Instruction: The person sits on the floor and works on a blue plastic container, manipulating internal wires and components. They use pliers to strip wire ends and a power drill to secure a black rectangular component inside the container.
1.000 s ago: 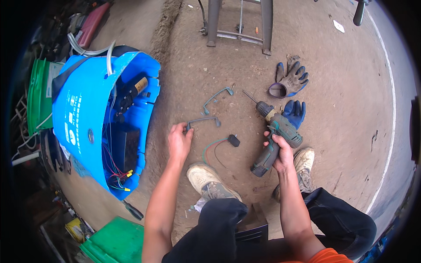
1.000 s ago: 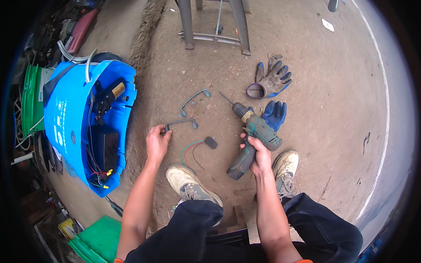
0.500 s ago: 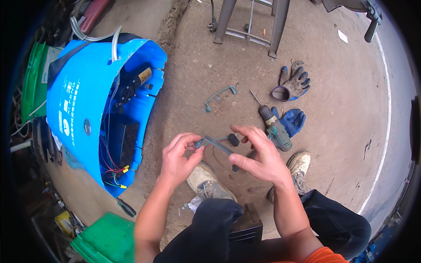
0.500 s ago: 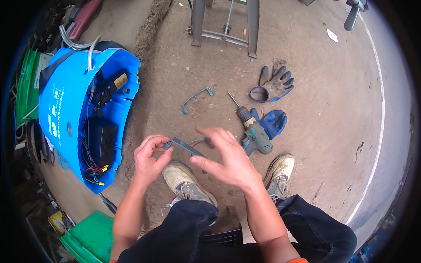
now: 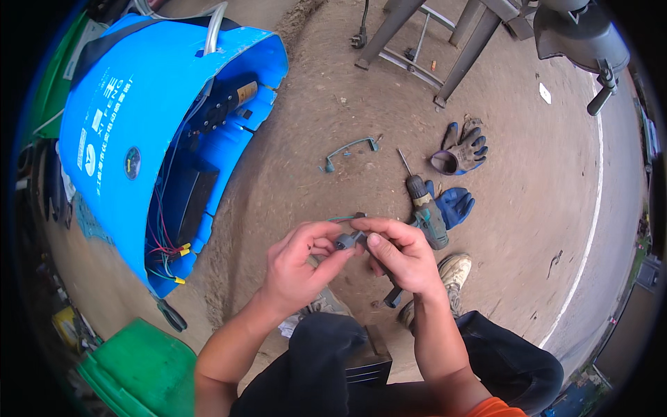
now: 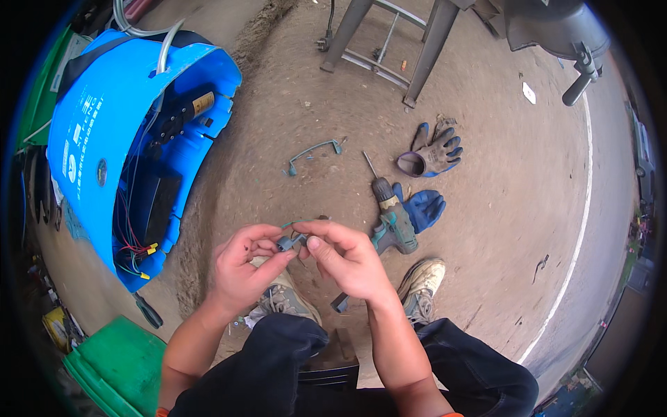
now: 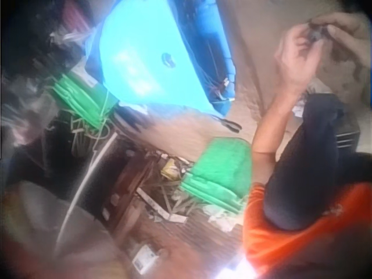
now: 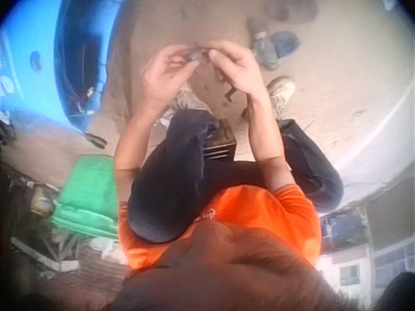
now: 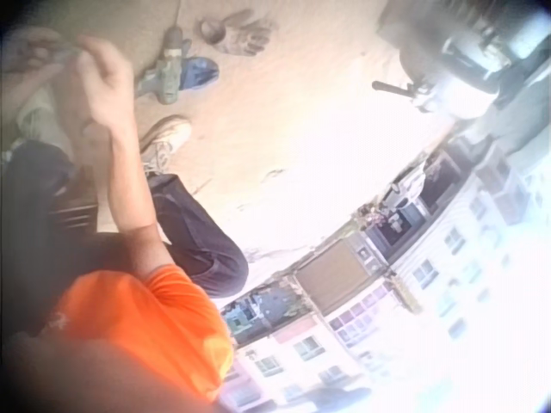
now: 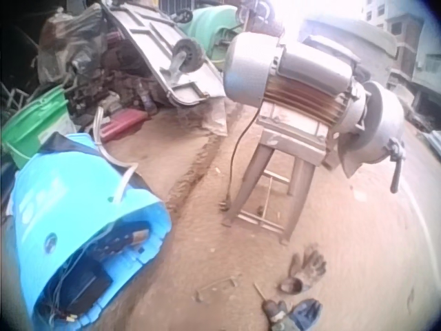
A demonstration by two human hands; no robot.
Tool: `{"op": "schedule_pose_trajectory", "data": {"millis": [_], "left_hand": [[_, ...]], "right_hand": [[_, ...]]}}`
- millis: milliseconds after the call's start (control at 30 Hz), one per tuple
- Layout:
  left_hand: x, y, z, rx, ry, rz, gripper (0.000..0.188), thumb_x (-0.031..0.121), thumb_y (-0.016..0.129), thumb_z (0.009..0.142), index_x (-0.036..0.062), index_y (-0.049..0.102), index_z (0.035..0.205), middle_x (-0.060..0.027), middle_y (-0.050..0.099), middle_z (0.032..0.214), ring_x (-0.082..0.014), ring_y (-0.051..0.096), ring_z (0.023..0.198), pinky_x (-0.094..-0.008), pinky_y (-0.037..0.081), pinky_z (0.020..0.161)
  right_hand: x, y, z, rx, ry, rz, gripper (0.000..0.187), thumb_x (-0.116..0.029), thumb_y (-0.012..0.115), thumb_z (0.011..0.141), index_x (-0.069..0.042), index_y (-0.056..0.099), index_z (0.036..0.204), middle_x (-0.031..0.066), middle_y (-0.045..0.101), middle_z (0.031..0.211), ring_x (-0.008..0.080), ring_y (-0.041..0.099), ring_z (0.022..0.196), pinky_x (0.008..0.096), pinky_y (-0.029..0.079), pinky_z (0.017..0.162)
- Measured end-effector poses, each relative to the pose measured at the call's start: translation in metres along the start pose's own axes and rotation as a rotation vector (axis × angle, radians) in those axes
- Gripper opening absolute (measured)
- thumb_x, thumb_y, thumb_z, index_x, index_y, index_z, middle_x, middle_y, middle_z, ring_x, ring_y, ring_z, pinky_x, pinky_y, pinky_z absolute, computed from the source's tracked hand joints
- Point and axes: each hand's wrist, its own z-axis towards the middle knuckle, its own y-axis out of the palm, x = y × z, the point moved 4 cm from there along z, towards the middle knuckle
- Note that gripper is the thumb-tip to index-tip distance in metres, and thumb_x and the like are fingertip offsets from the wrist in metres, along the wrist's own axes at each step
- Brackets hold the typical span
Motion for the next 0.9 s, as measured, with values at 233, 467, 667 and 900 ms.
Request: {"op": "schedule_pose_trajectory", "data": {"millis": [233,467,667,900], "left_hand": [[0.000,0.000,-0.001,0.019,0.075,-0.031,0.032,-0.001,0.079,0.078,-0.0032,0.062,0.106,-0.0133,0.066,0.102,-0.0163,0.071,0.083,-0.0283,0.061,0.068],[-0.008,-0.021,-0.006,0.074,0.021,-0.133,0.030,-0.006,0.076,0.080,-0.0034,0.063,0.107,-0.0135,0.065,0.107,-0.0167,0.068,0.089,-0.0286,0.059,0.076],[-0.025,-0.062,-0.013,0.260,-0.217,-0.323,0.039,-0.001,0.071,0.086,-0.0018,0.054,0.122,-0.0136,0.063,0.110,-0.0167,0.065,0.090,-0.0288,0.055,0.081],[0.003,-0.103,-0.027,0.559,-0.243,-0.562,0.049,0.022,0.057,0.100,0.0020,0.039,0.140,-0.0086,0.060,0.105,-0.0145,0.060,0.078,-0.0286,0.051,0.067]], "right_hand": [[0.002,0.003,0.004,-0.142,0.033,0.189,0.026,-0.011,0.057,0.099,0.001,0.060,0.123,0.0084,0.067,0.097,0.0081,0.060,0.070,0.0212,0.047,0.055],[0.001,0.025,0.024,-0.238,-0.063,0.242,0.018,-0.003,0.064,0.094,0.002,0.062,0.111,0.0075,0.069,0.098,0.0096,0.064,0.090,0.0233,0.052,0.075],[0.001,0.053,0.057,-0.195,-0.009,0.121,0.021,-0.007,0.070,0.090,0.000,0.064,0.108,0.0019,0.069,0.090,0.0001,0.056,0.067,0.0185,0.042,0.058],[-0.004,0.071,0.078,-0.079,-0.125,0.060,0.021,0.000,0.071,0.086,-0.001,0.065,0.106,-0.0012,0.067,0.090,-0.0044,0.043,0.058,0.0149,0.033,0.051]]}}
